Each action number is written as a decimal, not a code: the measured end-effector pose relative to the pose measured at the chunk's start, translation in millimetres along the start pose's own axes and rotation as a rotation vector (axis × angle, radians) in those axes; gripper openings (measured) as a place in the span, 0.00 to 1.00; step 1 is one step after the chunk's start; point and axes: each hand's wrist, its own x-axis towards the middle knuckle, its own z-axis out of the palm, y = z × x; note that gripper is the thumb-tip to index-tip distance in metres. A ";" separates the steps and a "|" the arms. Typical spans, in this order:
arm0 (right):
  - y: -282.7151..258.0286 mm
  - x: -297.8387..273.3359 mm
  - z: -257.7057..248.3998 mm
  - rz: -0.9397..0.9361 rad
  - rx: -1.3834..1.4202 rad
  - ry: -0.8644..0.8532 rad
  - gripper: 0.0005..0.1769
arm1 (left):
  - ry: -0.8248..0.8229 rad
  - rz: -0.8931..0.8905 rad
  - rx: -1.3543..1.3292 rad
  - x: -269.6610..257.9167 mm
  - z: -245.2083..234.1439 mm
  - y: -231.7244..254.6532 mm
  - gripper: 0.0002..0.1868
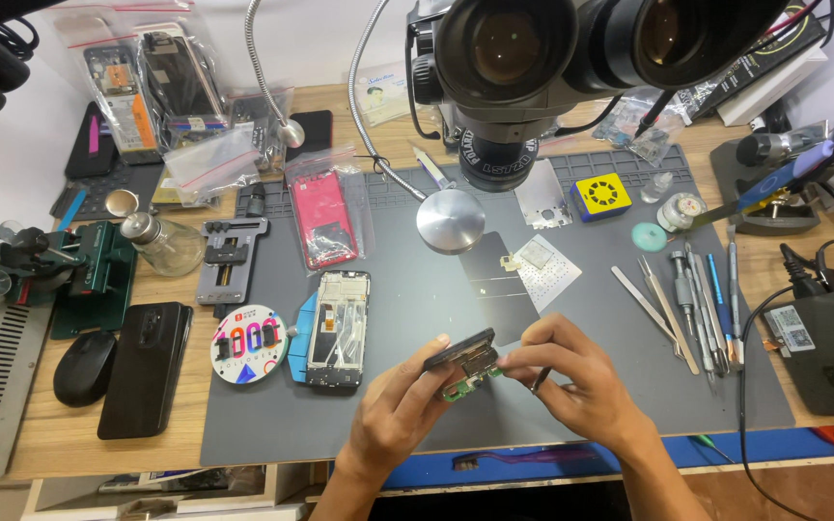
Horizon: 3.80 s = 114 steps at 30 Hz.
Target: The person uses tweezers to carefully lift and remove a small component from the motherboard of a disassembled smartphone. They then place the component onto a nearby work mat and continue to adjust the motherboard with the tweezers.
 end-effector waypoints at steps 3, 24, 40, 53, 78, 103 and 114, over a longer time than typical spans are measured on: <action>-3.8 -0.6 -4.0 0.090 -0.036 0.088 0.08 | -0.013 0.023 -0.012 -4.2 0.0 -3.9 0.17; 20.0 -25.3 -28.1 0.463 -0.487 0.344 0.08 | 0.021 0.061 -0.042 3.9 -0.6 -1.3 0.12; 69.0 -73.2 -97.8 0.885 -0.810 0.284 0.11 | 0.056 -0.197 -0.155 -17.8 24.7 -5.1 0.15; 83.7 -66.3 -97.8 0.814 -0.796 0.178 0.18 | 0.041 -0.102 -0.252 -9.2 22.1 2.4 0.15; 130.9 -58.3 -87.4 0.560 -1.036 0.162 0.10 | 0.300 -0.570 -0.282 -5.9 22.0 12.0 0.13; -22.4 -11.9 96.5 0.457 0.146 0.177 0.13 | 0.465 -0.690 -0.225 -17.4 54.2 26.7 0.14; -15.0 1.8 88.4 0.259 0.115 0.216 0.09 | 0.241 -0.765 -0.615 -4.3 12.7 21.5 0.49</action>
